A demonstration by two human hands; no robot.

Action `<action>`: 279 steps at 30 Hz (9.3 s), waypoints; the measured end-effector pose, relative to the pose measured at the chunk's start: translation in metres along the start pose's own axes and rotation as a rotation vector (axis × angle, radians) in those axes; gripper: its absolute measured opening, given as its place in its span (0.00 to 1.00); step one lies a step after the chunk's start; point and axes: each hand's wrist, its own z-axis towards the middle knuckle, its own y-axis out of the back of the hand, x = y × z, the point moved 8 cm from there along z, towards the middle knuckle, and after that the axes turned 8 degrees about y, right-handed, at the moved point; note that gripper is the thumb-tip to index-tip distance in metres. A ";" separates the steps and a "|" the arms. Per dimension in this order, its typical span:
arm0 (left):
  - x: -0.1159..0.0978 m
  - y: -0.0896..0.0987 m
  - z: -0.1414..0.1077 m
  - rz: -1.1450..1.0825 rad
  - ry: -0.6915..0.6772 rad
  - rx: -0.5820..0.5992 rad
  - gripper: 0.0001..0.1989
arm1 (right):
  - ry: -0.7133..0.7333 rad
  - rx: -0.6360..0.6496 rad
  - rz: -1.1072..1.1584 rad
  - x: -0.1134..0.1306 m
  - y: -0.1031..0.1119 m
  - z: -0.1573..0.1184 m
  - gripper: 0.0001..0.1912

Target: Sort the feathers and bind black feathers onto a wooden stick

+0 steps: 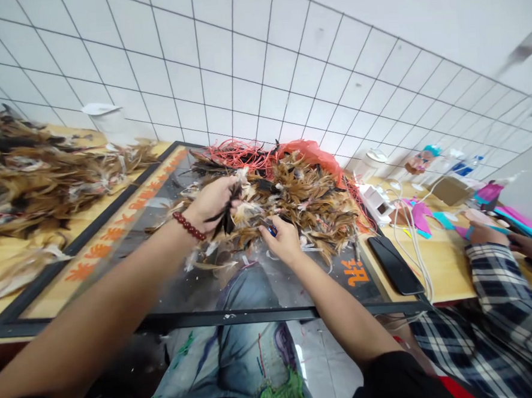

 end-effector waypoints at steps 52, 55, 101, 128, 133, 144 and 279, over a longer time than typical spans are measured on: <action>0.070 0.011 -0.008 -0.399 0.179 -0.013 0.07 | -0.154 -0.190 0.525 -0.005 0.026 0.005 0.17; 0.067 0.013 -0.006 -0.442 0.116 -0.036 0.08 | -0.190 -0.232 0.495 -0.005 0.026 0.002 0.18; -0.046 0.023 0.076 0.905 -0.346 -0.419 0.09 | 0.859 0.163 -0.235 0.086 -0.020 -0.029 0.13; -0.084 0.139 0.122 1.363 -0.320 -0.672 0.20 | 0.763 0.295 -0.205 0.076 -0.041 -0.027 0.09; -0.062 0.136 0.132 1.365 -0.175 -0.674 0.24 | 0.737 0.314 -0.212 0.074 -0.041 -0.026 0.08; -0.171 0.122 0.051 0.910 -0.599 -0.799 0.21 | 0.623 0.302 -0.141 0.069 -0.038 -0.019 0.07; 0.067 0.006 -0.010 -0.149 -0.185 -0.091 0.18 | 0.035 0.029 0.166 0.021 0.001 -0.004 0.21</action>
